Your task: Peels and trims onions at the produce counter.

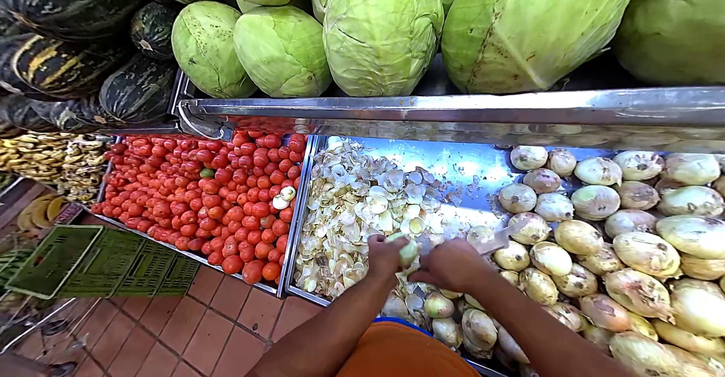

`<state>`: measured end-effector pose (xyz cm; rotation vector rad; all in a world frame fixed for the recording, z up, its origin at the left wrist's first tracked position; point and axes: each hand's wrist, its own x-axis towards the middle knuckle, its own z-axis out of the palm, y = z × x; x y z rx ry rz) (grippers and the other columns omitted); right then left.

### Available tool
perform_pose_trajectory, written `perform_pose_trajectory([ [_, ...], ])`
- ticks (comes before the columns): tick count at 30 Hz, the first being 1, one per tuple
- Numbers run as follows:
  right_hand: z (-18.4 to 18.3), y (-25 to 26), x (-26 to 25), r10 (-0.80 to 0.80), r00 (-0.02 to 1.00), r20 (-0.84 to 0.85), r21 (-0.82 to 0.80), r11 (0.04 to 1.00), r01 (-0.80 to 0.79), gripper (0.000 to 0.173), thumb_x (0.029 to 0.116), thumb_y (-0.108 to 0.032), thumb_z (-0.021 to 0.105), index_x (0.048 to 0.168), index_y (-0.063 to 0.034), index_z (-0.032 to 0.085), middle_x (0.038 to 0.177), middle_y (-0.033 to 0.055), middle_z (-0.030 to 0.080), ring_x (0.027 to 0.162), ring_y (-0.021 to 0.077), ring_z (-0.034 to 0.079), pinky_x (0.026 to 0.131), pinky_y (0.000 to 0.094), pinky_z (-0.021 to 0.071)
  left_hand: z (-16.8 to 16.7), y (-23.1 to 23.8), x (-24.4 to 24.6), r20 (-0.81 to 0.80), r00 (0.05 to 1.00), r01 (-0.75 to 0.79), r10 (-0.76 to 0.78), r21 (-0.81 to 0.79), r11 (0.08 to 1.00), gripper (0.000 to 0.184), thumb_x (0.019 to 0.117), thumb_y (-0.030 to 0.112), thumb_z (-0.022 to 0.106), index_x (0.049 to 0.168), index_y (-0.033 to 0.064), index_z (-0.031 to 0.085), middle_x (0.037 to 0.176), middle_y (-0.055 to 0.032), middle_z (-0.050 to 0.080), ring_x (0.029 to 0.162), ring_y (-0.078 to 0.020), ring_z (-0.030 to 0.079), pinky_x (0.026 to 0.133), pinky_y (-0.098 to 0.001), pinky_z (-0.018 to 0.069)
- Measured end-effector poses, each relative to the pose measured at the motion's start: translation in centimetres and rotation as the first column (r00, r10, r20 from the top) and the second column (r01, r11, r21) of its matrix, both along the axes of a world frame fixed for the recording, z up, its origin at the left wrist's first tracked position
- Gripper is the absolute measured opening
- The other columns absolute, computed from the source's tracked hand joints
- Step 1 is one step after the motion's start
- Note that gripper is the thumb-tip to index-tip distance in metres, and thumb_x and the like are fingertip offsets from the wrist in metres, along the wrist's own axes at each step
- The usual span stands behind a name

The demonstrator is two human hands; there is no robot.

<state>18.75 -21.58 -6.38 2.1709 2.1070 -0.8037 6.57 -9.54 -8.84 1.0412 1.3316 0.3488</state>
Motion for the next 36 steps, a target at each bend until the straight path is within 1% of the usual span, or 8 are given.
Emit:
perform_pose_trajectory([
  [3, -0.5, -0.9, -2.2, 0.027, 0.997, -0.068, -0.026, 0.999, -0.029, 0.071, 0.1016, -0.069, 0.039, 0.098, -0.0038, 0.066, 0.086, 0.0200, 0.069, 0.087, 0.0425, 0.070, 0.073, 0.0640, 0.0520, 0.1, 3.5, 0.4, 0.028, 1.000, -0.001, 0.002, -0.040, 0.999, 0.072, 0.0906, 0.029, 0.079, 0.143, 0.0074, 0.035, 0.117, -0.0278, 0.061, 0.091, -0.0402, 0.068, 0.072, -0.0519, 0.0604],
  [6, 0.0, -0.9, -0.7, -0.174, 0.976, -0.133, -0.076, 0.983, 0.165, 0.052, 0.1003, -0.058, 0.056, 0.113, -0.0084, 0.067, 0.103, 0.0162, 0.071, 0.100, 0.0383, 0.069, 0.084, 0.0630, 0.0529, 2.2, 4.5, -0.1, 0.111, 0.987, 0.127, -0.114, -0.119, 0.985, 0.059, 0.0951, 0.032, 0.073, 0.139, 0.0091, 0.040, 0.122, -0.0249, 0.060, 0.099, -0.0386, 0.067, 0.077, -0.0514, 0.0592],
  [10, 1.5, -1.0, 1.5, -0.296, 0.946, -0.130, 0.051, 0.951, 0.305, 0.067, 0.0894, -0.076, 0.058, 0.107, -0.0119, 0.069, 0.094, 0.0086, 0.071, 0.090, 0.0297, 0.070, 0.079, 0.0565, 0.0553, 2.8, 3.7, -0.9, 0.146, 0.943, 0.310, -0.298, -0.072, 0.948, 0.054, 0.0948, 0.027, 0.073, 0.136, 0.0093, 0.044, 0.114, -0.0231, 0.065, 0.093, -0.0356, 0.070, 0.076, -0.0485, 0.0599],
  [15, 1.9, 0.3, 2.4, -0.263, 0.960, -0.097, 0.014, 0.964, 0.265, 0.077, 0.0793, -0.088, 0.055, 0.092, -0.0136, 0.067, 0.078, 0.0052, 0.066, 0.078, 0.0255, 0.067, 0.070, 0.0521, 0.0528, 3.7, 2.9, -1.0, 0.140, 0.880, 0.461, -0.453, -0.026, 0.887, 0.051, 0.0924, 0.030, 0.075, 0.131, 0.0082, 0.048, 0.108, -0.0207, 0.067, 0.091, -0.0320, 0.070, 0.076, -0.0460, 0.0593],
  [20, 0.9, 0.7, 1.8, -0.126, 0.991, -0.049, 0.089, 0.987, 0.130, 0.082, 0.0861, -0.090, 0.038, 0.080, -0.0113, 0.064, 0.069, 0.0069, 0.062, 0.072, 0.0266, 0.067, 0.066, 0.0513, 0.0517, 3.6, 2.5, -0.4, 0.028, 0.904, 0.427, -0.427, -0.098, 0.899, 0.048, 0.0907, 0.034, 0.076, 0.121, 0.0058, 0.052, 0.099, -0.0198, 0.067, 0.080, -0.0292, 0.068, 0.064, -0.0409, 0.0567],
  [26, -0.9, 0.4, 1.5, -0.094, 0.994, 0.064, 0.157, 0.984, 0.083, 0.081, 0.0944, -0.083, 0.029, 0.081, -0.0107, 0.063, 0.069, 0.0091, 0.063, 0.072, 0.0293, 0.069, 0.064, 0.0519, 0.0528, 1.5, 1.7, 0.5, -0.017, 0.966, 0.247, -0.257, -0.214, 0.945, 0.054, 0.0922, 0.038, 0.072, 0.131, 0.0063, 0.052, 0.109, -0.0205, 0.066, 0.087, -0.0313, 0.067, 0.067, -0.0441, 0.0556],
  [31, -1.5, -0.9, -0.2, -0.029, 0.999, 0.022, 0.054, 0.998, 0.028, 0.068, 0.0993, -0.071, 0.041, 0.092, -0.0076, 0.065, 0.080, 0.0153, 0.068, 0.081, 0.0374, 0.070, 0.070, 0.0592, 0.0527, -1.3, 2.8, 0.7, 0.055, 0.998, 0.042, -0.030, -0.249, 0.968, 0.052, 0.0946, 0.040, 0.067, 0.129, 0.0025, 0.059, 0.117, -0.0220, 0.066, 0.101, -0.0346, 0.067, 0.082, -0.0527, 0.0574],
  [36, -0.7, -1.9, 1.2, -0.150, 0.982, -0.117, -0.126, 0.983, 0.135, 0.057, 0.0944, -0.065, 0.061, 0.104, -0.0085, 0.066, 0.094, 0.0130, 0.070, 0.094, 0.0338, 0.069, 0.081, 0.0592, 0.0526, 1.0, 4.2, -0.1, 0.107, 0.966, 0.257, -0.234, -0.325, 0.910, 0.058, 0.0981, 0.051, 0.059, 0.136, 0.0072, 0.056, 0.121, -0.0216, 0.066, 0.099, -0.0337, 0.069, 0.081, -0.0470, 0.0586],
])
